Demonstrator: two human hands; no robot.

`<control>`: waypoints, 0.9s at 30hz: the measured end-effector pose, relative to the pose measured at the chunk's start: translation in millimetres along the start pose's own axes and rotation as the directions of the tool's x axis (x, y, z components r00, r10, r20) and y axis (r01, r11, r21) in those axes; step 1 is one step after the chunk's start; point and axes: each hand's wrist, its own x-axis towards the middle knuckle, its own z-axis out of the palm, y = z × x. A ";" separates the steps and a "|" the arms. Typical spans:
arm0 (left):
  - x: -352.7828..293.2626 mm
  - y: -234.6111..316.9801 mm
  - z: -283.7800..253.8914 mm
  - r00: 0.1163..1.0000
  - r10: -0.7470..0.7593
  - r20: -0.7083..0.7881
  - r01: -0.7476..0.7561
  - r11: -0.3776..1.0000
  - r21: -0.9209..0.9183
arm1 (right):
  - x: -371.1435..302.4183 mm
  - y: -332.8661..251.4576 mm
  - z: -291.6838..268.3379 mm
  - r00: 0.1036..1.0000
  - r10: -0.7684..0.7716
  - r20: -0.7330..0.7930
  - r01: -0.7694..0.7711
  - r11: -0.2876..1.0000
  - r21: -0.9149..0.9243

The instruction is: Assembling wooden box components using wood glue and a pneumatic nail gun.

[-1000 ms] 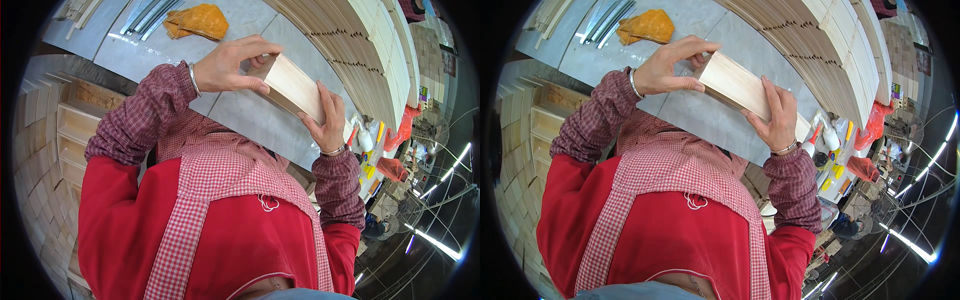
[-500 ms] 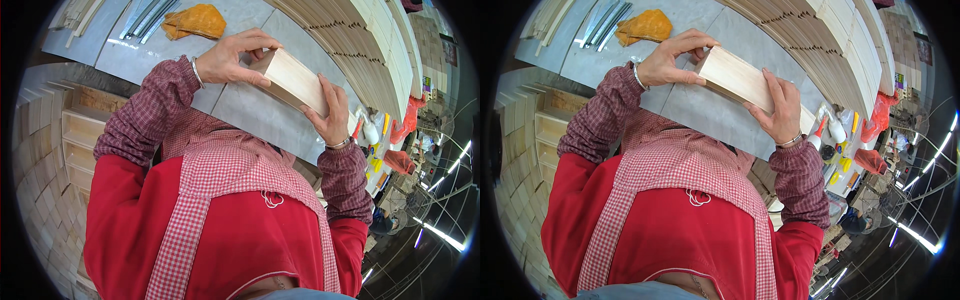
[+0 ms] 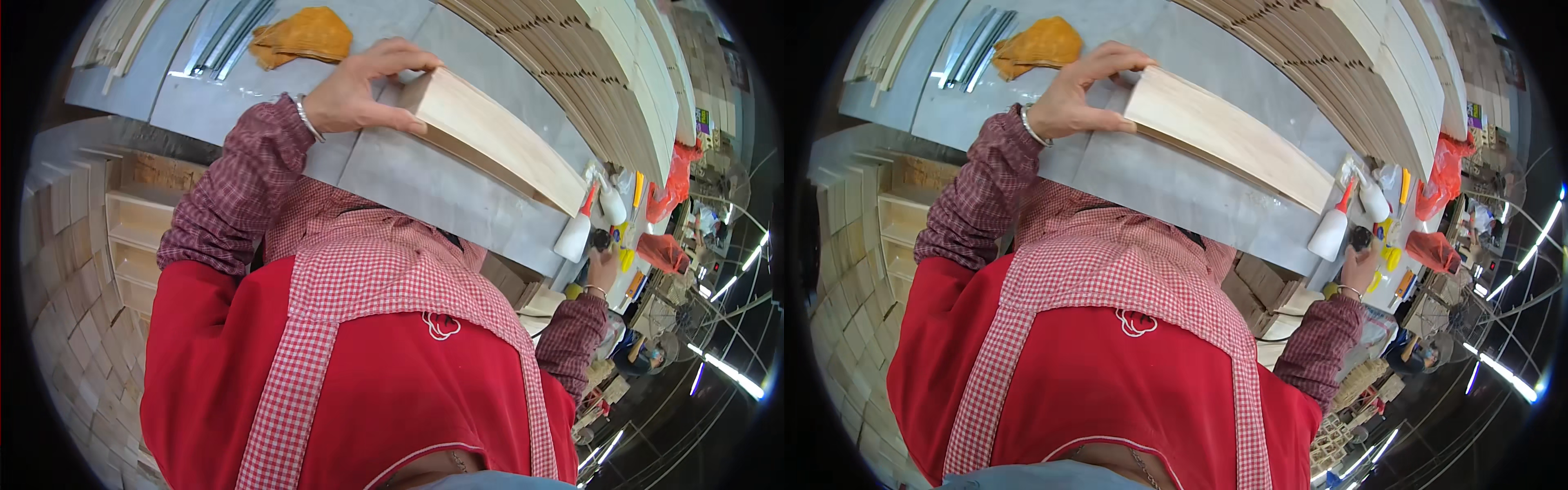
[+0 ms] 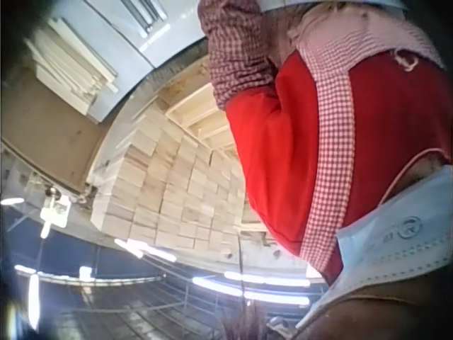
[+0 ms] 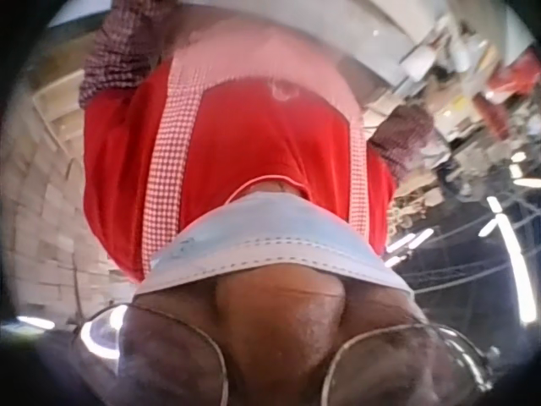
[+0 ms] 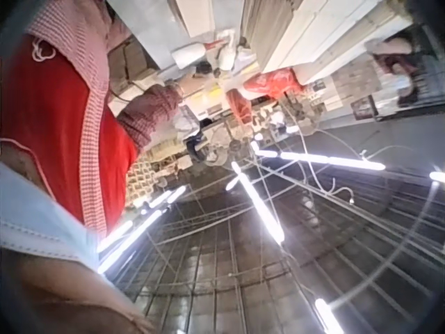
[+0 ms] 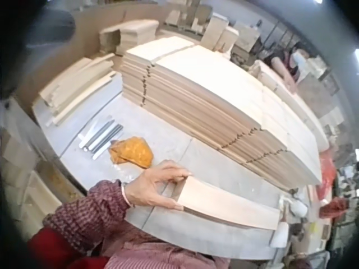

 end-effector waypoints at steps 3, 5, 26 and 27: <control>0.7 0.2 1.1 1.000 0.007 0.009 -0.007 1.000 -0.002 | -7.9 60.0 8.6 0.971 0.238 0.034 -0.226 0.952 -0.206; -1.5 0.2 -1.3 1.000 -0.014 0.014 0.014 1.000 -0.024 | -2.5 69.9 25.0 0.953 0.302 -0.018 -0.299 0.931 -0.211; -2.0 0.8 0.0 0.999 -0.038 -0.013 0.038 0.999 0.014 | -2.5 109.6 5.6 0.968 0.202 -0.148 -0.234 0.942 -0.240; -3.7 0.6 1.3 1.000 -0.024 -0.015 0.025 1.000 0.019 | 0.2 114.1 3.8 0.968 0.213 -0.130 -0.238 0.944 -0.228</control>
